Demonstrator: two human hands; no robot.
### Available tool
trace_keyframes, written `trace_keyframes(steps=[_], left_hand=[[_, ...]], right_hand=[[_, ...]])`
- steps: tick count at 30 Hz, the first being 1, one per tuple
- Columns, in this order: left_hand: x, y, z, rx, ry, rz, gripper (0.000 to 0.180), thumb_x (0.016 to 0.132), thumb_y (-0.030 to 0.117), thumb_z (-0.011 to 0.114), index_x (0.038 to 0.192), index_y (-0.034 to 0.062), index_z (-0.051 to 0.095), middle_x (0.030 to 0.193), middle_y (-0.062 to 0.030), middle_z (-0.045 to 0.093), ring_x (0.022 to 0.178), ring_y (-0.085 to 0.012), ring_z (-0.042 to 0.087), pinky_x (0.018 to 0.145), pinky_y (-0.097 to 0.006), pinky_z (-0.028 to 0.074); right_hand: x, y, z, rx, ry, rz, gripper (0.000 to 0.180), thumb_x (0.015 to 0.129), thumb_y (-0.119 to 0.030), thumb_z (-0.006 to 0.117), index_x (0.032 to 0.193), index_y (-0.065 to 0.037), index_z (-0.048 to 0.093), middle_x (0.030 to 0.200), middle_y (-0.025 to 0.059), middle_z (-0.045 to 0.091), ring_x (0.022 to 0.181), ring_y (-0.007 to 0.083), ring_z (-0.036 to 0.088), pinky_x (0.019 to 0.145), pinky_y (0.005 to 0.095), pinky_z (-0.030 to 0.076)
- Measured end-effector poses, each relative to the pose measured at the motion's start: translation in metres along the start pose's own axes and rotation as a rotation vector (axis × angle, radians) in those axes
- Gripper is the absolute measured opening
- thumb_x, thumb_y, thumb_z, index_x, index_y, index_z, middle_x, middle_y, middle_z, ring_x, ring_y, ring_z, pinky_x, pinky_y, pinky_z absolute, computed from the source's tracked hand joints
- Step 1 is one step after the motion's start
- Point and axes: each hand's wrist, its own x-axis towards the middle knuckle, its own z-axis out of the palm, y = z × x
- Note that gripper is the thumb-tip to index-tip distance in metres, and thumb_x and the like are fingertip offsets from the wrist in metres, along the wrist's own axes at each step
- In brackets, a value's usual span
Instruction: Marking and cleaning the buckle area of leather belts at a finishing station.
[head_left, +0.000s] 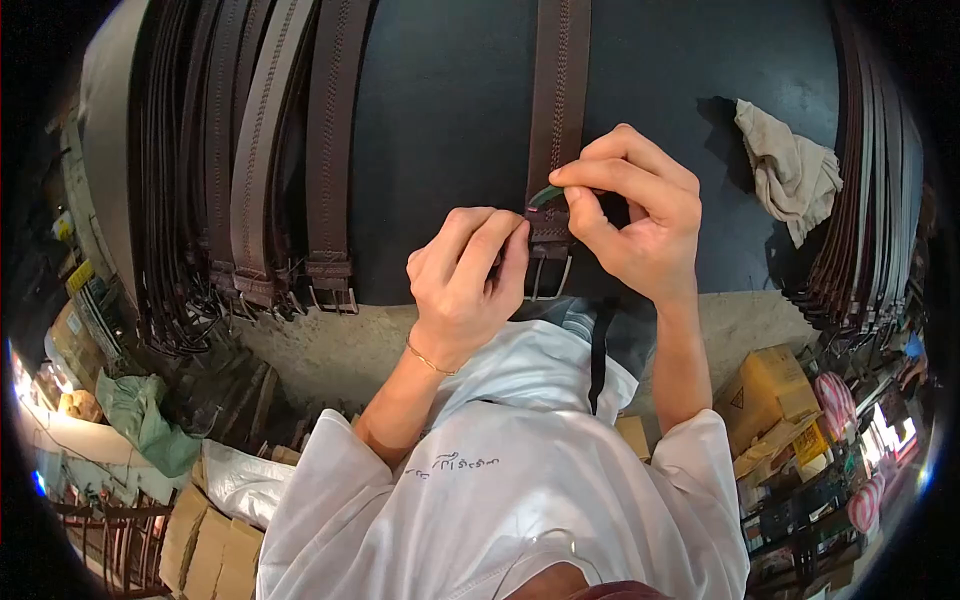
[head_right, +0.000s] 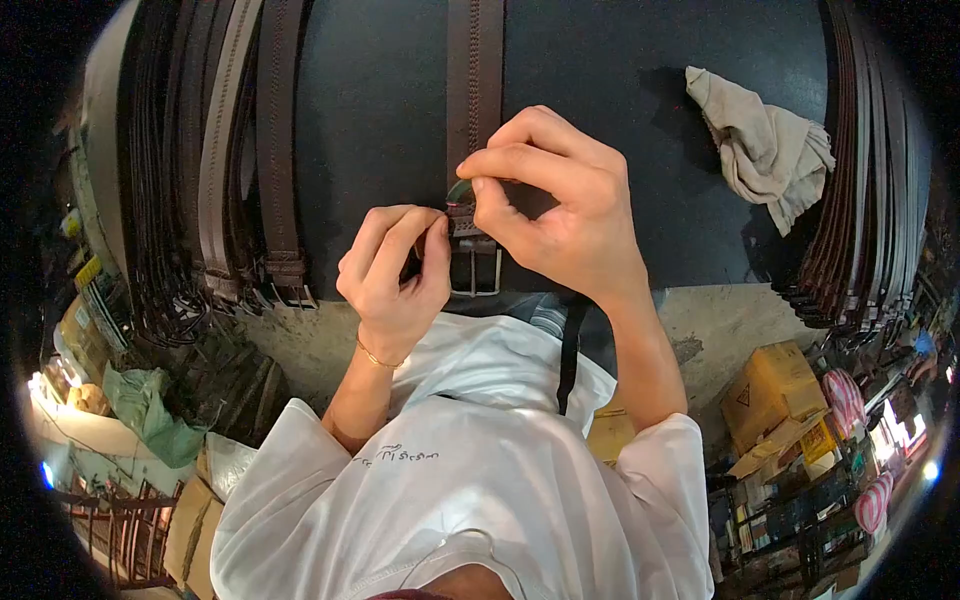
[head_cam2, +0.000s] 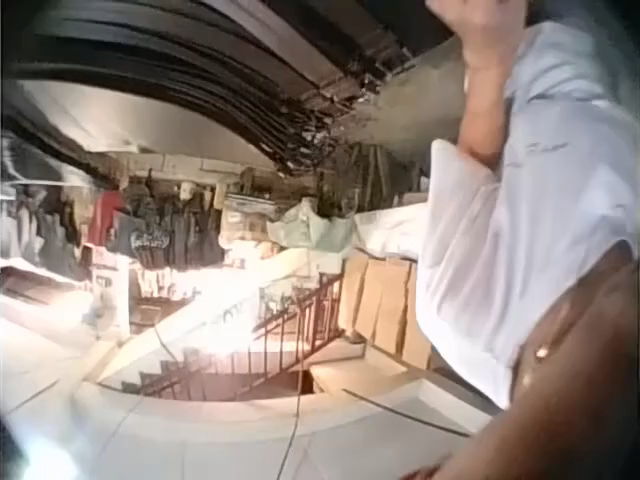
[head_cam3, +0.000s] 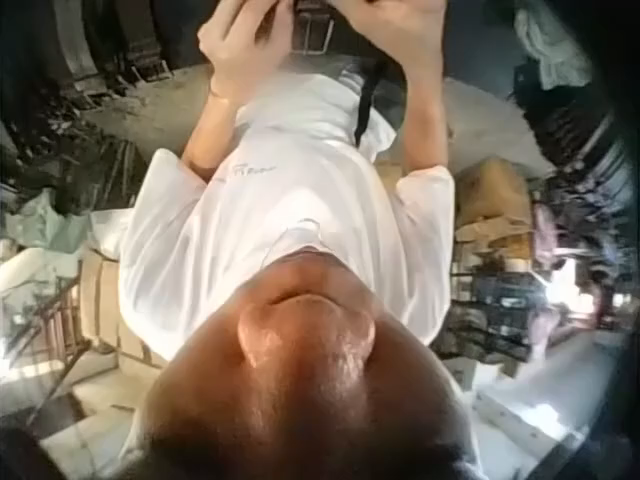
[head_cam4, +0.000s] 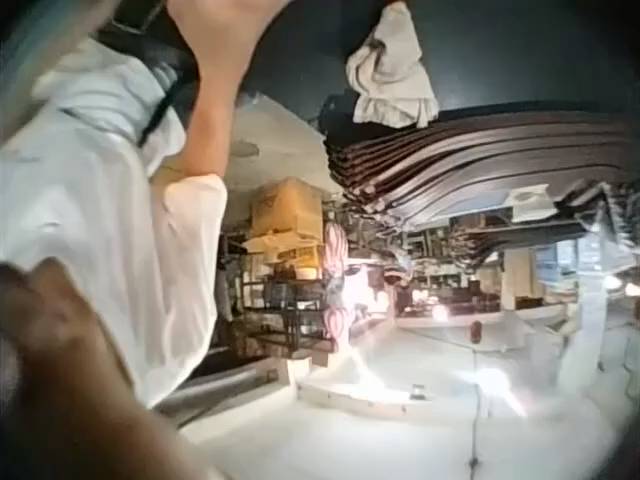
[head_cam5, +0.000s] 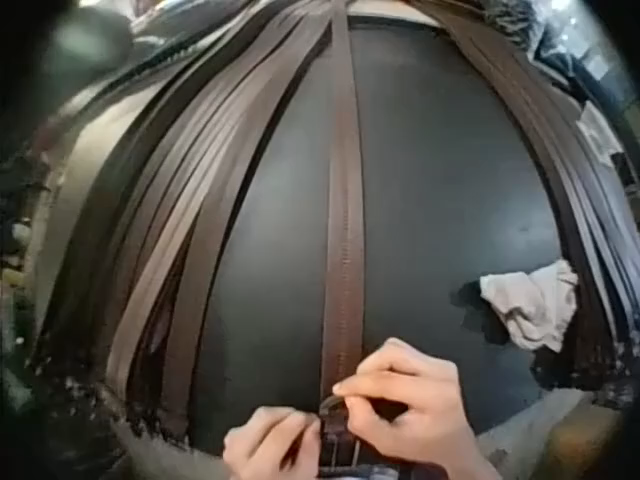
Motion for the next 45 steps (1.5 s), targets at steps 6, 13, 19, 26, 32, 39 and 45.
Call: trace_keyframes(steps=[6,13,19,26,32,39,45], left_hand=[[0.002,-0.005,0.004,0.016,0.019,0.023,0.019,0.073,-0.008,0.076,0.086,0.0006,0.067,0.081,-0.0074,0.064,0.057,-0.0181,0.059,0.047,-0.028,0.046],[0.002,-0.003,0.001,-0.003,0.004,0.02,0.019,0.073,-0.008,0.075,0.087,0.0004,0.067,0.081,-0.0072,0.064,0.057,-0.0168,0.059,0.047,-0.028,0.047],[-0.01,0.002,-0.009,-0.132,0.064,-0.123,0.022,0.073,-0.014,0.07,0.089,-0.0008,0.063,0.086,-0.008,0.062,0.057,-0.0121,0.055,0.048,-0.024,0.045],[-0.003,0.002,-0.035,0.088,-0.15,0.011,0.046,0.068,-0.014,0.065,0.11,0.0029,0.066,0.108,-0.0118,0.06,0.082,-0.0219,0.056,0.069,-0.031,0.049],[0.017,0.005,-0.036,0.197,-0.147,0.07,0.03,0.08,-0.006,0.067,0.11,0.001,0.068,0.115,-0.0139,0.061,0.104,-0.029,0.057,0.083,-0.036,0.05],[0.102,0.052,0.06,-0.166,-0.277,0.387,0.039,0.085,0.018,0.072,0.123,0.0132,0.067,0.141,-0.0175,0.053,0.126,-0.0338,0.054,0.101,-0.043,0.048],[0.149,0.069,0.14,0.027,-0.703,0.797,0.032,0.08,0.023,0.071,0.108,0.0067,0.069,0.121,-0.0184,0.061,0.107,-0.0346,0.062,0.085,-0.041,0.053]], right_hand=[[0.006,0.005,0.0,-0.076,-0.018,-0.125,0.019,0.071,0.01,0.066,0.087,0.0,0.073,0.078,0.0055,0.062,0.065,0.0131,0.058,0.056,0.0238,0.044],[0.003,0.001,0.001,-0.076,-0.016,-0.099,0.015,0.07,0.007,0.069,0.084,0.001,0.072,0.077,0.007,0.063,0.068,0.016,0.061,0.059,0.0266,0.049],[-0.005,0.0,-0.003,0.15,0.177,0.045,0.016,0.084,0.012,0.063,0.096,0.006,0.072,0.091,0.0065,0.064,0.071,0.0082,0.058,0.059,0.0211,0.045],[-0.041,0.018,-0.037,0.225,0.516,0.077,0.014,0.093,0.006,0.06,0.104,0.008,0.069,0.093,0.0069,0.062,0.077,0.0106,0.058,0.07,0.0217,0.047],[-0.049,0.007,-0.046,0.453,0.682,0.109,0.016,0.096,0.002,0.061,0.108,0.009,0.067,0.094,0.0082,0.063,0.08,0.0131,0.06,0.073,0.0267,0.052],[-0.093,-0.008,-0.105,0.637,1.029,0.025,0.025,0.102,-0.006,0.054,0.123,0.007,0.058,0.092,0.0073,0.061,0.084,0.015,0.055,0.083,0.0353,0.047],[-0.145,-0.018,-0.128,0.628,1.058,-0.011,0.024,0.102,-0.007,0.052,0.121,0.006,0.057,0.093,0.0062,0.059,0.084,0.015,0.052,0.083,0.0346,0.045]])
